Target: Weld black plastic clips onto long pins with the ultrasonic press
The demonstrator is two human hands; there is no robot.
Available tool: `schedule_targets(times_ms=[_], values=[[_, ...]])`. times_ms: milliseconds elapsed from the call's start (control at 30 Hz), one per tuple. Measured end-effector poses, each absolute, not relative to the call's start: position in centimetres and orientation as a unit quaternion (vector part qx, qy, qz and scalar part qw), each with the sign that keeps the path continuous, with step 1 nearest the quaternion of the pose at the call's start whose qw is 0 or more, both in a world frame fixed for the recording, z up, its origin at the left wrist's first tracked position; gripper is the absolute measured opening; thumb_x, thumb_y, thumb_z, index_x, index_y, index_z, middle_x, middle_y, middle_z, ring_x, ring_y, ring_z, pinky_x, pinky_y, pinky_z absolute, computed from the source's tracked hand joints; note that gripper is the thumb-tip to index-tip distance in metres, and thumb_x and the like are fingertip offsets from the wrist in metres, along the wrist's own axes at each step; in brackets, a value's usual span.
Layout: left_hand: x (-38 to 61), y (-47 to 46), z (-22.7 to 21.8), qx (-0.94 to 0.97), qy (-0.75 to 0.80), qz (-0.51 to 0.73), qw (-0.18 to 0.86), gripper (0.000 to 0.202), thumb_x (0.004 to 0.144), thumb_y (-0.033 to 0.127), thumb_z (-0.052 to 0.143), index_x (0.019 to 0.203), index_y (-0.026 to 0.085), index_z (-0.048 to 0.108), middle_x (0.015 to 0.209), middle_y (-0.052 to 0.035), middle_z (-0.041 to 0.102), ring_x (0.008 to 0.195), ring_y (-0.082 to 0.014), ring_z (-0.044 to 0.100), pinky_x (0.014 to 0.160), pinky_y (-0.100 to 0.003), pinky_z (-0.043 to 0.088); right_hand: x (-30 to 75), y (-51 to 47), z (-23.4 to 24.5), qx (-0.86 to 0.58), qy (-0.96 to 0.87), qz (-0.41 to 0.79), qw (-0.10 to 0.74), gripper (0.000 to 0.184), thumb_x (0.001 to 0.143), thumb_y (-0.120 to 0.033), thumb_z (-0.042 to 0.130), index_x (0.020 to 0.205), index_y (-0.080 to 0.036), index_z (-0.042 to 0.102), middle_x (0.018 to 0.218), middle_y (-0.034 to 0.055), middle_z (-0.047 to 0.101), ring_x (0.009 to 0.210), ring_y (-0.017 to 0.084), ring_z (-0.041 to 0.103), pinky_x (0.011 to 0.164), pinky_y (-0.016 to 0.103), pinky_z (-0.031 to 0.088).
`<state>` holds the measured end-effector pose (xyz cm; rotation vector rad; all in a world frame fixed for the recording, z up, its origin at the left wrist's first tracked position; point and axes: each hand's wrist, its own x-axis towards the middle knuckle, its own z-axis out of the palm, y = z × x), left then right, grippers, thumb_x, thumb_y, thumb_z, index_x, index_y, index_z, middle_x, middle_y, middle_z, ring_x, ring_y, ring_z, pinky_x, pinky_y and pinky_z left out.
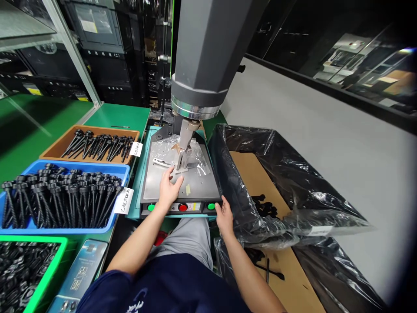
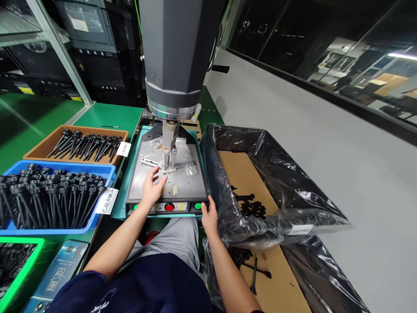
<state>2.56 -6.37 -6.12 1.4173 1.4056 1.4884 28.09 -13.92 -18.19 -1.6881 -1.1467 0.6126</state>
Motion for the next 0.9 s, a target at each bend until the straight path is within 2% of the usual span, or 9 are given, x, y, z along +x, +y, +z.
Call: schedule_targets(times_ms=[100,233,367,467,533,600,667,800,900], values=[[3.1,-3.0,-5.5,0.538,0.532,0.539,0.369,0.054,0.074,0.041,0.073,0.12,0.016,0.059,0.122,-0.0151,0.062,0.112,-0.0262,0.059,0.093,-0.042,0.049,28.0,-13.1,-16.6,-0.702,-0.417,0.237,0.526,0.054,0.085,-0.053,0.052,0.118,-0.013,0.063,0.121,0.0186,0.065,0.108,0.028,0.064,0.095,0.044,0.05],[3.8,-0.2,-4.7,0.506,0.505,0.532,0.453,0.044,0.067,0.037,0.078,0.102,0.014,0.065,0.095,-0.0108,0.07,0.088,-0.0208,0.065,0.084,-0.037,0.051,25.5,-12.2,-13.8,-0.655,-0.433,0.258,0.563,0.043,0.083,-0.051,0.058,0.105,-0.015,0.068,0.105,0.0153,0.07,0.094,0.026,0.067,0.088,0.042,0.053],[4.2,0.5,-3.1,0.493,0.472,0.53,0.504,0.027,0.069,0.036,0.073,0.082,0.013,0.066,0.068,-0.0033,0.066,0.062,-0.0152,0.062,0.062,-0.029,0.049,20.9,-10.5,-12.1,-0.558,-0.474,0.442,0.519,0.041,0.079,-0.049,0.064,0.106,-0.018,0.068,0.097,0.0112,0.072,0.086,0.024,0.068,0.076,0.038,0.057],[4.2,0.2,-1.7,0.491,0.458,0.528,0.52,0.028,0.069,0.036,0.072,0.084,0.013,0.065,0.065,-0.0029,0.065,0.057,-0.0146,0.062,0.052,-0.025,0.044,17.6,-8.1,-11.1,-0.497,-0.512,0.523,0.467,0.044,0.08,-0.042,0.062,0.119,-0.021,0.063,0.099,0.0082,0.072,0.078,0.02,0.068,0.064,0.033,0.057],[4.2,0.0,-0.7,0.484,0.441,0.531,0.538,0.034,0.067,0.036,0.074,0.09,0.012,0.064,0.068,-0.0037,0.067,0.056,-0.0139,0.061,0.05,-0.024,0.043,15.8,-6.1,-10.2,-0.482,-0.55,0.509,0.454,0.041,0.082,-0.038,0.058,0.12,-0.022,0.062,0.098,0.0064,0.071,0.073,0.019,0.067,0.059,0.031,0.056],[4.1,-0.2,0.1,0.465,0.421,0.539,0.563,0.043,0.064,0.036,0.076,0.097,0.012,0.063,0.069,-0.0033,0.067,0.054,-0.0128,0.06,0.05,-0.023,0.043,14.6,-3.9,-9.1,-0.491,-0.576,0.463,0.462,0.032,0.085,-0.035,0.053,0.113,-0.023,0.065,0.093,0.0054,0.07,0.074,0.02,0.066,0.062,0.033,0.056],[3.8,-0.2,0.8,0.442,0.407,0.548,0.582,0.048,0.062,0.035,0.078,0.101,0.011,0.062,0.066,-0.002,0.066,0.054,-0.0126,0.059,0.051,-0.023,0.043,14.0,-2.0,-7.8,-0.514,-0.577,0.396,0.495,0.029,0.087,-0.032,0.051,0.111,-0.023,0.065,0.097,0.0063,0.068,0.085,0.022,0.065,0.076,0.036,0.055],[3.0,-0.2,1.7,0.415,0.401,0.56,0.594,0.048,0.06,0.035,0.08,0.097,0.011,0.063,0.068,-0.003,0.067,0.059,-0.0138,0.063,0.049,-0.021,0.041,13.9,0.8,-5.3,-0.54,-0.569,0.203,0.586,0.04,0.088,-0.029,0.05,0.127,-0.019,0.055,0.119,0.0133,0.058,0.11,0.025,0.057,0.096,0.041,0.047],[2.1,-0.1,2.0,0.395,0.408,0.567,0.597,0.049,0.059,0.033,0.082,0.099,0.011,0.064,0.074,-0.0045,0.069,0.06,-0.0134,0.065,0.048,-0.019,0.041,13.8,2.5,-3.8,-0.529,-0.605,0.119,0.584,0.041,0.089,-0.03,0.049,0.127,-0.018,0.056,0.126,0.0148,0.054,0.121,0.025,0.05,0.105,0.042,0.04]])
